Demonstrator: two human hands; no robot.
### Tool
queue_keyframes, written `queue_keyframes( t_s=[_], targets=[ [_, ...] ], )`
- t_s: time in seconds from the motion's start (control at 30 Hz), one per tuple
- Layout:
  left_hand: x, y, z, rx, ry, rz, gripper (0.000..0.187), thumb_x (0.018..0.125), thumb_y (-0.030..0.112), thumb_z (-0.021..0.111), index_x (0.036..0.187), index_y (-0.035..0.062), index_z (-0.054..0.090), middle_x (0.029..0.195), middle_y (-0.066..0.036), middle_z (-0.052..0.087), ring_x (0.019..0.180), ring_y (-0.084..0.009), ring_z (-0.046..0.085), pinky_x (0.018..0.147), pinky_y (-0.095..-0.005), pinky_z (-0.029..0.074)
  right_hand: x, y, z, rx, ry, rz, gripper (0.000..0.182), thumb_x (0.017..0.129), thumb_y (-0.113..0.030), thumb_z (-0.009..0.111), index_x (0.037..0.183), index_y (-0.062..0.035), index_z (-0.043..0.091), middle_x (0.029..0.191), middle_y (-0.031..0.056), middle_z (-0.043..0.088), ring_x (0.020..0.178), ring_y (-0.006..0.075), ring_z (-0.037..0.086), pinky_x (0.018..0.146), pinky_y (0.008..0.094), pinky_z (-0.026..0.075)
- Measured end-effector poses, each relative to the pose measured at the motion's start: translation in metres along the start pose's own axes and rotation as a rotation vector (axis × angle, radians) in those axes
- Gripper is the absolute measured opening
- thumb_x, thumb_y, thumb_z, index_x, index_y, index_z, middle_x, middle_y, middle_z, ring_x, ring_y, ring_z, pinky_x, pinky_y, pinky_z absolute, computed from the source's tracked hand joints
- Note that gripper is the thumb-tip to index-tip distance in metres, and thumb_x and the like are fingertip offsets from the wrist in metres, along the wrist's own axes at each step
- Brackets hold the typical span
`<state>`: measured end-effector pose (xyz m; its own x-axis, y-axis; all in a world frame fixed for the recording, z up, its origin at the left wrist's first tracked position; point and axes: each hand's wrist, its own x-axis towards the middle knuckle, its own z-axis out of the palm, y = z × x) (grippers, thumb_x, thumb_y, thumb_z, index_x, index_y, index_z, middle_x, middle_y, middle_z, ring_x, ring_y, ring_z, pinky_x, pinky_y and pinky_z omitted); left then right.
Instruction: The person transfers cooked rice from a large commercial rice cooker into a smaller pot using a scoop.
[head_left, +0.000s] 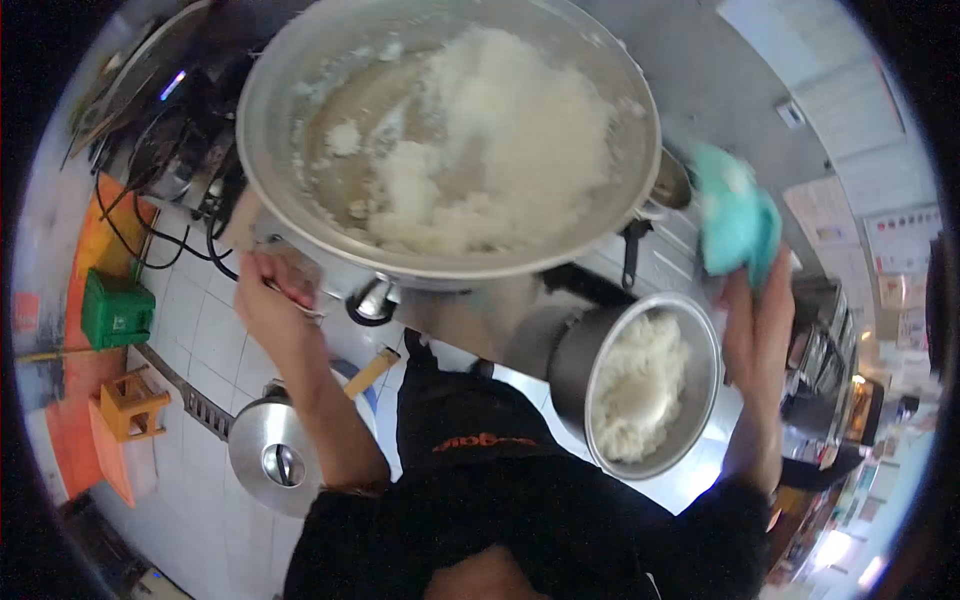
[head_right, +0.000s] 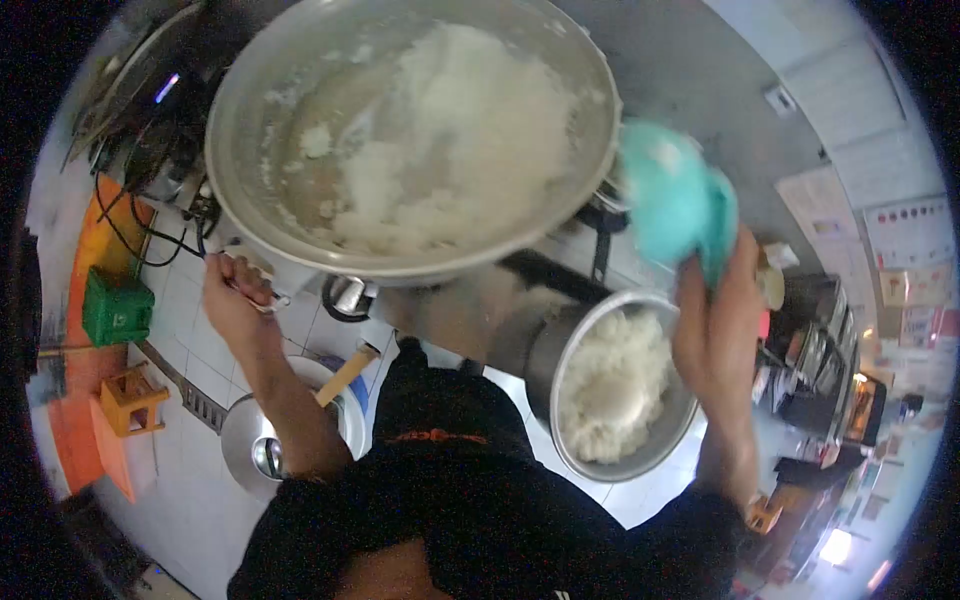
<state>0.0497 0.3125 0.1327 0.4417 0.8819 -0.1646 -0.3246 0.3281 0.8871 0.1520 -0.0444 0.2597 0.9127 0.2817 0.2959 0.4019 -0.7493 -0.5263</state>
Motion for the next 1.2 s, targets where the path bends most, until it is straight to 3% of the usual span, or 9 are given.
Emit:
queue_keyframes(
  t_s=[0.07, 0.17, 0.4, 0.53, 0.67, 0.73, 0.97, 1.07, 1.2],
  targets=[
    [-0.004, 0.001, 0.004, 0.006, 0.091, -0.001, 0.035, 0.099, 0.031, 0.040, 0.070, 0.0123, 0.039, 0.052, 0.001, 0.035, 0.038, -0.0082, 0.032, 0.035, -0.0228, 0.025, 0.070, -0.026, 0.045, -0.245, -0.129, -0.392, 0.032, 0.085, -0.003, 0.049, 0.116, 0.0040, 0.044, 0.083, 0.0295, 0.059, 0.080, 0.0487, 0.057, 0.068, 0.0513, 0.045],
    [-0.008, -0.001, 0.003, -0.028, 0.059, -0.033, 0.038, 0.101, 0.034, 0.037, 0.070, 0.0118, 0.038, 0.051, 0.001, 0.035, 0.037, -0.0080, 0.031, 0.034, -0.0226, 0.025, 0.188, 0.000, 0.158, -0.591, -0.319, -0.478, 0.024, 0.086, -0.007, 0.043, 0.105, 0.0072, 0.039, 0.086, 0.0342, 0.060, 0.080, 0.0494, 0.060, 0.072, 0.0539, 0.048],
    [-0.014, 0.010, 0.006, -0.052, 0.004, -0.185, 0.041, 0.100, 0.040, 0.034, 0.069, 0.0134, 0.035, 0.047, 0.000, 0.033, 0.032, -0.0093, 0.027, 0.028, -0.0247, 0.026, 0.295, 0.023, 0.282, -0.692, -0.338, -0.328, 0.023, 0.088, -0.009, 0.042, 0.096, 0.0127, 0.045, 0.091, 0.0363, 0.059, 0.078, 0.0428, 0.065, 0.070, 0.0493, 0.053],
    [-0.016, 0.014, -0.008, -0.054, 0.041, -0.382, 0.044, 0.098, 0.042, 0.033, 0.071, 0.0083, 0.041, 0.049, -0.005, 0.042, 0.037, -0.0141, 0.042, 0.035, -0.0257, 0.036, 0.283, -0.018, 0.265, -0.610, -0.666, -0.197, 0.036, 0.087, -0.009, 0.043, 0.112, 0.0165, 0.035, 0.077, 0.0297, 0.059, 0.058, 0.0361, 0.064, 0.053, 0.0449, 0.051],
    [-0.015, 0.017, -0.023, -0.122, -0.236, -0.395, 0.027, 0.091, 0.026, 0.056, 0.073, 0.0060, 0.047, 0.056, -0.013, 0.056, 0.050, -0.0217, 0.059, 0.047, -0.0334, 0.050, 0.296, -0.008, 0.271, -0.390, -0.943, -0.194, 0.043, 0.086, -0.008, 0.042, 0.117, 0.0190, 0.029, 0.068, 0.0241, 0.057, 0.048, 0.0279, 0.060, 0.043, 0.0405, 0.049],
    [-0.023, 0.011, -0.026, -0.143, -0.137, -0.389, 0.024, 0.087, 0.021, 0.060, 0.073, 0.0059, 0.048, 0.057, -0.013, 0.057, 0.051, -0.0214, 0.060, 0.049, -0.0344, 0.050, 0.313, 0.007, 0.293, -0.773, -0.869, 0.016, 0.046, 0.086, -0.008, 0.042, 0.120, 0.0199, 0.027, 0.068, 0.0234, 0.057, 0.049, 0.0275, 0.061, 0.044, 0.0405, 0.049],
    [-0.004, 0.009, -0.027, -0.237, -0.424, -0.285, 0.035, 0.089, 0.034, 0.059, 0.070, 0.0063, 0.047, 0.055, -0.014, 0.056, 0.046, -0.0230, 0.057, 0.044, -0.0362, 0.050, 0.274, -0.043, 0.283, -0.801, -0.894, -0.046, 0.039, 0.089, -0.008, 0.040, 0.120, 0.0139, 0.030, 0.067, 0.0204, 0.057, 0.048, 0.0263, 0.060, 0.047, 0.0403, 0.050],
    [-0.015, 0.023, -0.004, -0.145, -0.025, -0.349, 0.037, 0.091, 0.036, 0.055, 0.071, 0.0057, 0.047, 0.054, -0.014, 0.054, 0.042, -0.0235, 0.053, 0.043, -0.0373, 0.050, 0.247, -0.080, 0.277, -0.693, -1.075, -0.150, 0.036, 0.089, -0.009, 0.040, 0.119, 0.0097, 0.035, 0.068, 0.0197, 0.057, 0.046, 0.0238, 0.057, 0.045, 0.0390, 0.049],
    [-0.007, 0.028, 0.002, -0.064, -0.043, -0.385, 0.036, 0.095, 0.031, 0.047, 0.070, 0.0049, 0.044, 0.051, -0.011, 0.050, 0.039, -0.0201, 0.048, 0.040, -0.0332, 0.046, 0.217, -0.087, 0.298, -0.688, -1.485, -0.022, 0.032, 0.082, -0.010, 0.046, 0.109, 0.0070, 0.045, 0.067, 0.0161, 0.057, 0.048, 0.0223, 0.058, 0.044, 0.0382, 0.048]
  ],
)
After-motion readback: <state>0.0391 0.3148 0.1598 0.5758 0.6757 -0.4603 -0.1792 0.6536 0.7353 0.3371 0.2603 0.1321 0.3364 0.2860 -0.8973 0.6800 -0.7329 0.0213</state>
